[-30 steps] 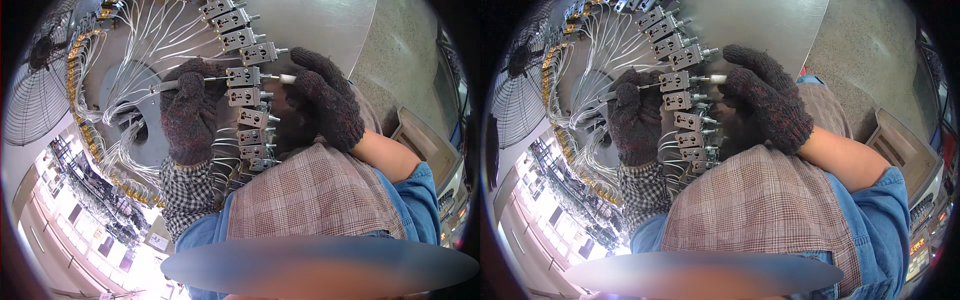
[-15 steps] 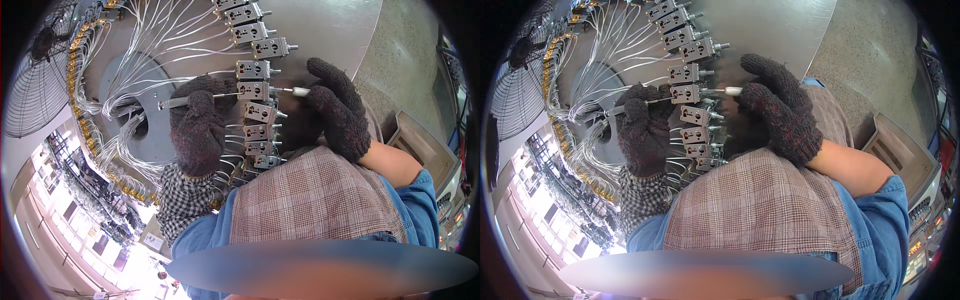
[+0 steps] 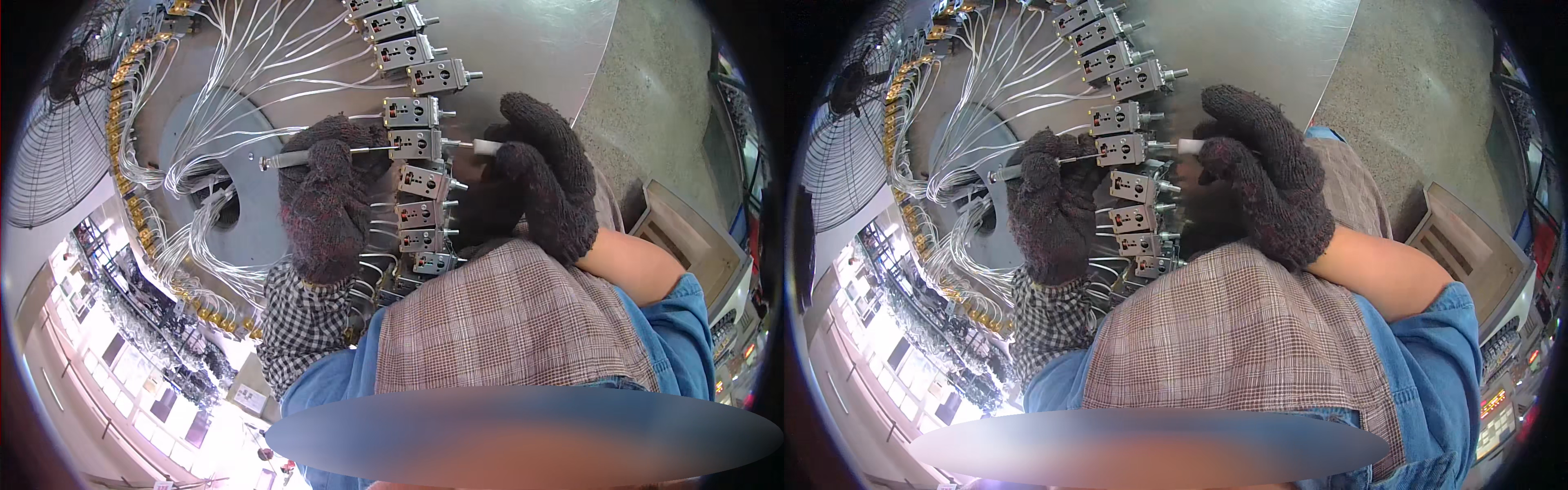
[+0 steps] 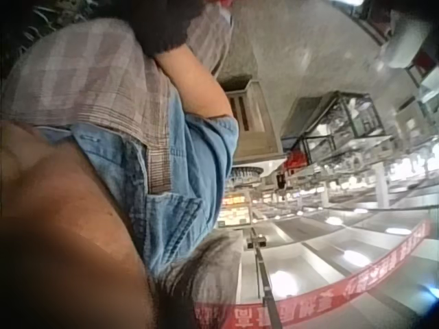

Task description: Manually soldering or assembling electronic components on a circular assembly jig.

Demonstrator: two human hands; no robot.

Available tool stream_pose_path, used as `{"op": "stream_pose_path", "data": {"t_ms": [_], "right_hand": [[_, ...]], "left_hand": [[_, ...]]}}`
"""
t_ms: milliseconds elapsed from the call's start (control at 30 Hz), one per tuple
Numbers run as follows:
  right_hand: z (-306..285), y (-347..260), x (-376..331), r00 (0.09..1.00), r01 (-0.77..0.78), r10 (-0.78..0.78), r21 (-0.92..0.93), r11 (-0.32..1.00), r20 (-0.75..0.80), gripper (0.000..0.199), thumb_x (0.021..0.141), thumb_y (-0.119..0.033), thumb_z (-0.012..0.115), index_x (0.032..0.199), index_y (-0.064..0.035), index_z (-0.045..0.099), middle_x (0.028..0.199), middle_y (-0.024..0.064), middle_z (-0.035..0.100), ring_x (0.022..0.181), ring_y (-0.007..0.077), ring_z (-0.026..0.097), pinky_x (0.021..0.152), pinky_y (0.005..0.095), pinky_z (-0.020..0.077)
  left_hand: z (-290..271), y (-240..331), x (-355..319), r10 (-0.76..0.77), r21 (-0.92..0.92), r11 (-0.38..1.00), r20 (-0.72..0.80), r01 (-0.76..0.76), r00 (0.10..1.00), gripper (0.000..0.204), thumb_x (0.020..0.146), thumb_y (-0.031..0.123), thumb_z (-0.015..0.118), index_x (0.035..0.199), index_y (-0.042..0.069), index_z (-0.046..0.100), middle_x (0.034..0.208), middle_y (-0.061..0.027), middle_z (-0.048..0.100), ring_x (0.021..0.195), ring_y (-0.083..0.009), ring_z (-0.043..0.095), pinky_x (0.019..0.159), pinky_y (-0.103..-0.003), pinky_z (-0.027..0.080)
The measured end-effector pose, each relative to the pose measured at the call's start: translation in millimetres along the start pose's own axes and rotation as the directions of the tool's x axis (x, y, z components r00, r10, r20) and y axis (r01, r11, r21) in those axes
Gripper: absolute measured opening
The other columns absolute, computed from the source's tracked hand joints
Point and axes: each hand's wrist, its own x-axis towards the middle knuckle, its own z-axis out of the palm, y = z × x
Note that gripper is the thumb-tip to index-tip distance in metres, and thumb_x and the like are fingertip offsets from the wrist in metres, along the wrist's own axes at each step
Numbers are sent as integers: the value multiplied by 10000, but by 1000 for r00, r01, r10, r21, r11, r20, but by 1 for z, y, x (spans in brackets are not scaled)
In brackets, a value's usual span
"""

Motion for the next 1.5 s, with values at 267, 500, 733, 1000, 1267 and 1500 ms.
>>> {"op": "stream_pose_path", "data": {"t_ms": [267, 500, 733, 1000, 1267, 1500], "right_hand": [[-4, 5, 3, 987, 160, -149, -228, 960, 65, 278, 881, -168, 491, 1125, -37, 507, 889, 82, 575, 720, 124, 567, 648, 252, 486], [-4, 3, 4, 987, 158, -144, -291, 944, 69, 282, 878, -151, 495, 1134, -34, 503, 835, 63, 574, 703, 105, 542, 626, 238, 463], [-4, 8, 1, 998, 0, -2, 35, 999, 55, 352, 849, -104, 525, 1188, -40, 453, 1009, 127, 563, 808, 158, 578, 707, 274, 494], [-7, 5, 1, 996, -36, 28, 91, 995, 84, 368, 844, -85, 527, 1200, -45, 442, 1040, 142, 562, 844, 187, 587, 740, 286, 498], [-11, 3, 8, 962, 275, -244, -428, 861, 126, 340, 866, -160, 503, 1181, -39, 459, 1017, 137, 568, 843, 187, 584, 732, 284, 488], [-4, -1, 3, 999, -13, 17, -99, 995, 38, 345, 856, -191, 521, 1166, -46, 479, 1003, 99, 566, 856, 161, 564, 753, 280, 474]], "left_hand": [[7, 5, 1, -39, 43, 998, -84, 42, 996, 242, 896, 131, 426, 1093, -9, 422, 993, -149, 539, 929, -277, 567, 823, -397, 499], [5, 8, 0, -9, 37, 999, -78, 12, 997, 239, 890, 131, 437, 1084, -7, 424, 986, -152, 537, 921, -284, 571, 818, -401, 502], [7, 7, 1, -28, 7, 1000, -48, 29, 998, 242, 889, 137, 440, 1090, 2, 422, 984, -148, 541, 915, -285, 572, 815, -395, 501], [7, 8, 2, -32, 40, 999, -65, 35, 997, 260, 888, 140, 448, 1097, -12, 415, 997, -147, 536, 918, -277, 570, 808, -400, 500], [5, 6, 1, -24, 20, 999, -63, 25, 998, 269, 885, 134, 452, 1109, -9, 410, 1024, -141, 524, 946, -276, 558, 814, -404, 497], [9, 7, 4, -4, 46, 999, -37, 5, 999, 262, 889, 151, 447, 1083, -25, 430, 983, -168, 543, 919, -287, 570, 794, -399, 512]]}}
